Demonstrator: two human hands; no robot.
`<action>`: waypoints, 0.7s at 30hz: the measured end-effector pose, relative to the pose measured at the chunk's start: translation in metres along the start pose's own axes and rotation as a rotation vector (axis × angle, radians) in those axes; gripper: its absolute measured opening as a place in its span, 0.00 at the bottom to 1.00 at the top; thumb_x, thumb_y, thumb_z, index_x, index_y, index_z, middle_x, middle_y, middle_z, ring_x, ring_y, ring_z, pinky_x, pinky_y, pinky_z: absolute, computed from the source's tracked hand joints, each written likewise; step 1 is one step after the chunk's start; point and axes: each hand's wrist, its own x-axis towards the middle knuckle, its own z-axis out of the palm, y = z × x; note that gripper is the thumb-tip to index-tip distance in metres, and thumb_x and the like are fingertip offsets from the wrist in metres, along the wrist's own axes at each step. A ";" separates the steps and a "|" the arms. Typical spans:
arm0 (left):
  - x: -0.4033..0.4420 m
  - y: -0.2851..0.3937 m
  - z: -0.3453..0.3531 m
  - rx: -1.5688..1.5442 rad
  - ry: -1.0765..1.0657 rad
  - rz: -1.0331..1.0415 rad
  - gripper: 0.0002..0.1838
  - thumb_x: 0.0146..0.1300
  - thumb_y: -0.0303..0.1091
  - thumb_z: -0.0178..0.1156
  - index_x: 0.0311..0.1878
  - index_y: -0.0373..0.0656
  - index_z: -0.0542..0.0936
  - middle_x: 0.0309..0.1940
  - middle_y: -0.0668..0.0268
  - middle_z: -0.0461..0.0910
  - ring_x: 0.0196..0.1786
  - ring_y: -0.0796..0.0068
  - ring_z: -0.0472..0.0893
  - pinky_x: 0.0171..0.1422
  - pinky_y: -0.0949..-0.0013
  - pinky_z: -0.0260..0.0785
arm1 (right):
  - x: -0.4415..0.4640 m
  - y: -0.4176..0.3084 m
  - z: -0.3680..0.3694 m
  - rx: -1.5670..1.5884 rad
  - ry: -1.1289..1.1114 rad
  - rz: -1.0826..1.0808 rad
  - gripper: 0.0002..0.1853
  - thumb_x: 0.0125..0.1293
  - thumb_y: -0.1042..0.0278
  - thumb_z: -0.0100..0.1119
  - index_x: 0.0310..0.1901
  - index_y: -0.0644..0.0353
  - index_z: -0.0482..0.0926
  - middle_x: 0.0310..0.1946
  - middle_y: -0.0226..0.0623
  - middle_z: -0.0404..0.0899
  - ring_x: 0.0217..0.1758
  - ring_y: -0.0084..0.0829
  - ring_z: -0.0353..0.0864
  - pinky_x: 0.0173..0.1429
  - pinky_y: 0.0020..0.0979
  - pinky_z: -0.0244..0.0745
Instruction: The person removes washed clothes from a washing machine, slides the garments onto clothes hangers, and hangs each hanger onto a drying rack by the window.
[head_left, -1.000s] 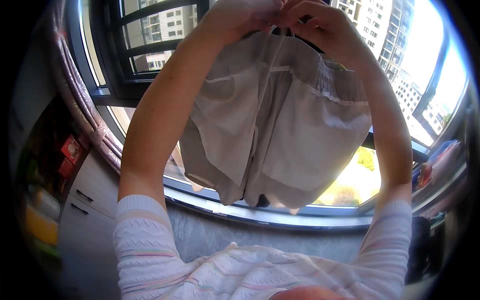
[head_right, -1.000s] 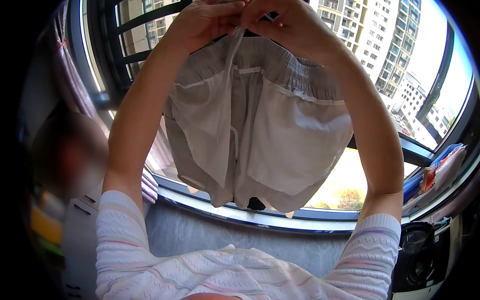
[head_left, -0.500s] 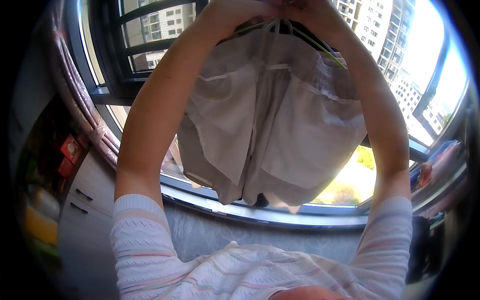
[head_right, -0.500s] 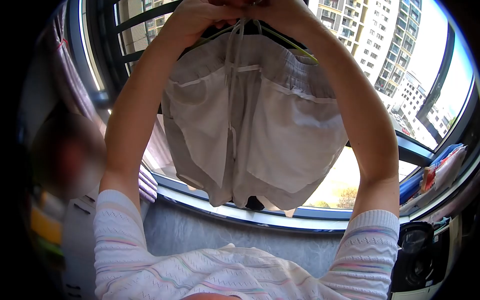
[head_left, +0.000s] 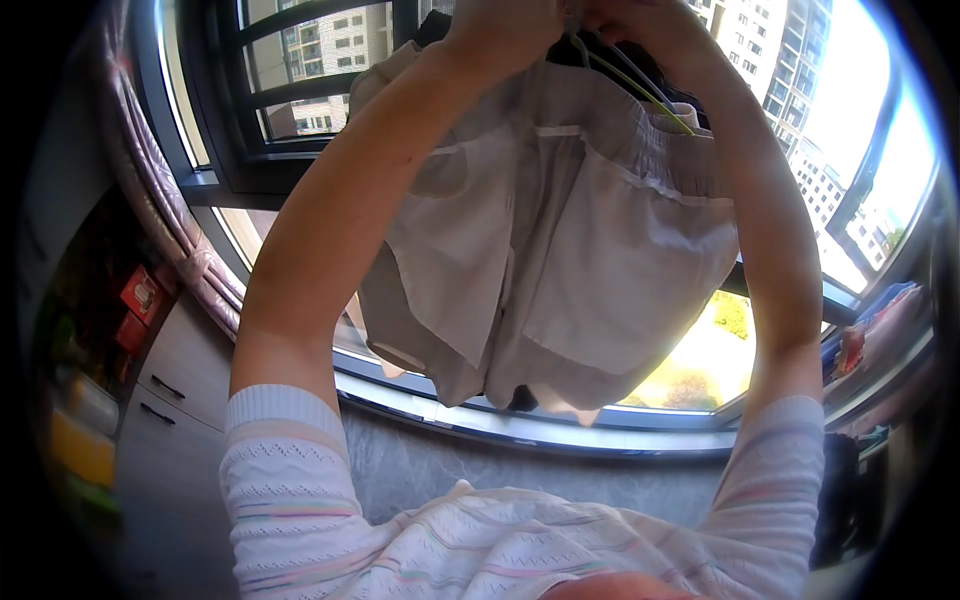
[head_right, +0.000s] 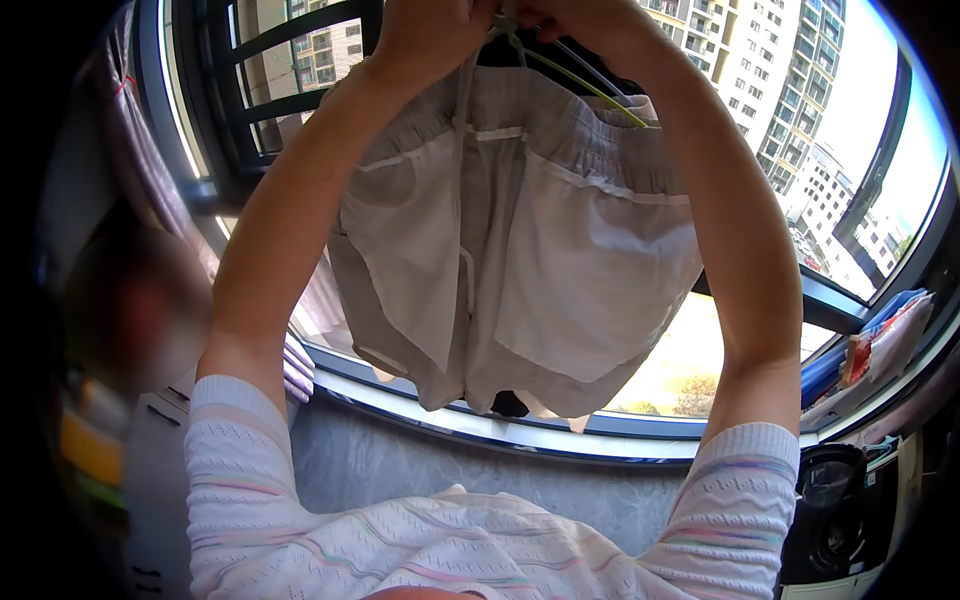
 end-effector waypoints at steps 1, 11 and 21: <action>0.000 0.000 0.004 0.025 0.002 -0.043 0.09 0.50 0.30 0.57 0.35 0.41 0.73 0.29 0.55 0.76 0.35 0.53 0.78 0.38 0.55 0.69 | -0.001 0.002 -0.003 -0.013 0.002 0.050 0.10 0.61 0.76 0.52 0.44 0.63 0.76 0.28 0.32 0.78 0.29 0.19 0.77 0.33 0.20 0.74; 0.000 -0.003 -0.014 -0.148 0.010 -0.093 0.10 0.49 0.35 0.62 0.29 0.40 0.75 0.18 0.58 0.76 0.24 0.60 0.78 0.29 0.63 0.70 | -0.001 -0.016 0.000 -0.215 -0.126 0.128 0.07 0.60 0.73 0.55 0.39 0.63 0.78 0.25 0.31 0.78 0.26 0.19 0.77 0.29 0.18 0.73; -0.002 -0.007 -0.039 -0.621 -0.341 -0.398 0.07 0.55 0.32 0.62 0.33 0.40 0.78 0.14 0.71 0.73 0.16 0.86 0.70 0.19 0.78 0.58 | -0.007 -0.009 0.004 -0.445 0.249 -0.162 0.02 0.52 0.79 0.54 0.28 0.63 0.76 0.20 0.32 0.76 0.22 0.23 0.76 0.26 0.24 0.73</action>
